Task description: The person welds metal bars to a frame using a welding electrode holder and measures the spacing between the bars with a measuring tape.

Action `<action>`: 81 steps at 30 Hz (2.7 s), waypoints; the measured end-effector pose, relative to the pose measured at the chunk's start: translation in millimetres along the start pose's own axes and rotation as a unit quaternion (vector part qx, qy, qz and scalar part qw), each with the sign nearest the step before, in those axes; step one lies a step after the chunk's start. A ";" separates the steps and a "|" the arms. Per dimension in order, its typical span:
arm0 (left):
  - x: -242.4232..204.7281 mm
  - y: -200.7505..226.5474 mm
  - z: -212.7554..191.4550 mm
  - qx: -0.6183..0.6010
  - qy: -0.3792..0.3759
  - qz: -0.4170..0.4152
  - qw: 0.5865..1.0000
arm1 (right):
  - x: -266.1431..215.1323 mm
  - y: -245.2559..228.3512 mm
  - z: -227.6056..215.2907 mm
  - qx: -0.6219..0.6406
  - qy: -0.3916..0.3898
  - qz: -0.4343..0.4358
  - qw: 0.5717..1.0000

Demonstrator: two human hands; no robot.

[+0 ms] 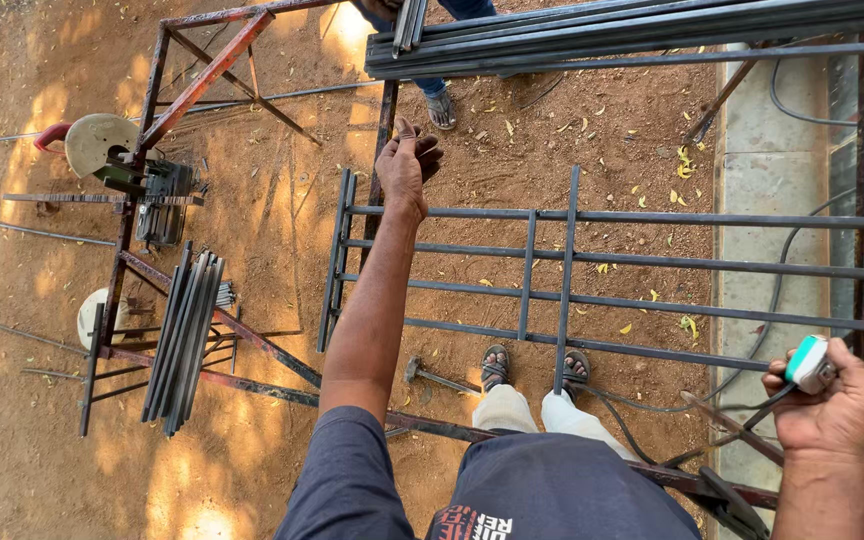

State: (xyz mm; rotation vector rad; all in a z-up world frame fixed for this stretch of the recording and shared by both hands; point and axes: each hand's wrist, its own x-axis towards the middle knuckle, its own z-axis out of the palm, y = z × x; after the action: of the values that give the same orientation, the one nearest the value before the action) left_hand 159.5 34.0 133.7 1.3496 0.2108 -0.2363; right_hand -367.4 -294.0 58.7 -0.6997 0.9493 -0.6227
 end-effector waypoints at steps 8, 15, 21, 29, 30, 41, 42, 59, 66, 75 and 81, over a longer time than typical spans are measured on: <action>15.7 -9.4 -0.2 0.044 0.030 0.025 0.998 | 3.3 6.1 13.1 -0.016 0.001 0.010 1.000; 27.8 -15.4 -1.7 0.072 0.043 0.039 0.996 | 10.4 11.4 0.5 -0.012 0.009 0.013 1.000; 32.2 -16.7 -0.2 0.081 0.036 0.047 0.995 | 13.6 17.0 -2.8 -0.007 0.017 0.019 1.000; 28.6 -13.0 3.8 0.105 0.062 0.033 0.992 | 6.9 16.9 13.5 -0.012 0.013 0.019 1.000; 30.2 -11.4 3.9 0.104 0.067 0.034 0.992 | 5.1 16.5 15.7 -0.016 0.020 0.017 1.000; 52.2 -0.8 0.8 0.504 0.079 -0.023 0.860 | -2.0 12.7 26.2 -0.023 0.024 0.029 0.999; 50.7 0.1 -0.9 0.569 0.081 0.035 0.818 | -3.9 13.7 25.3 -0.023 0.024 0.028 0.999; -16.9 20.4 22.6 0.331 -0.156 0.066 0.928 | -13.1 9.4 55.7 -0.048 0.043 0.030 0.997; -159.4 -79.5 78.7 0.416 -0.315 0.024 0.853 | -19.7 13.6 77.3 -0.079 0.011 0.029 0.996; -226.9 -148.3 109.8 0.427 -0.362 -0.093 0.823 | -27.1 8.9 74.6 -0.115 -0.024 0.001 0.993; -214.0 -175.2 95.5 0.482 -0.366 -0.081 0.792 | -22.4 16.0 62.6 -0.139 -0.019 -0.003 0.990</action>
State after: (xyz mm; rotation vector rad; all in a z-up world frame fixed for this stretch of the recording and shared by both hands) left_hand -94.6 -84.9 50.5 2.1263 -0.5394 -1.1041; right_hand -319.6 -251.5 82.9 -0.9591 1.0080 -0.4849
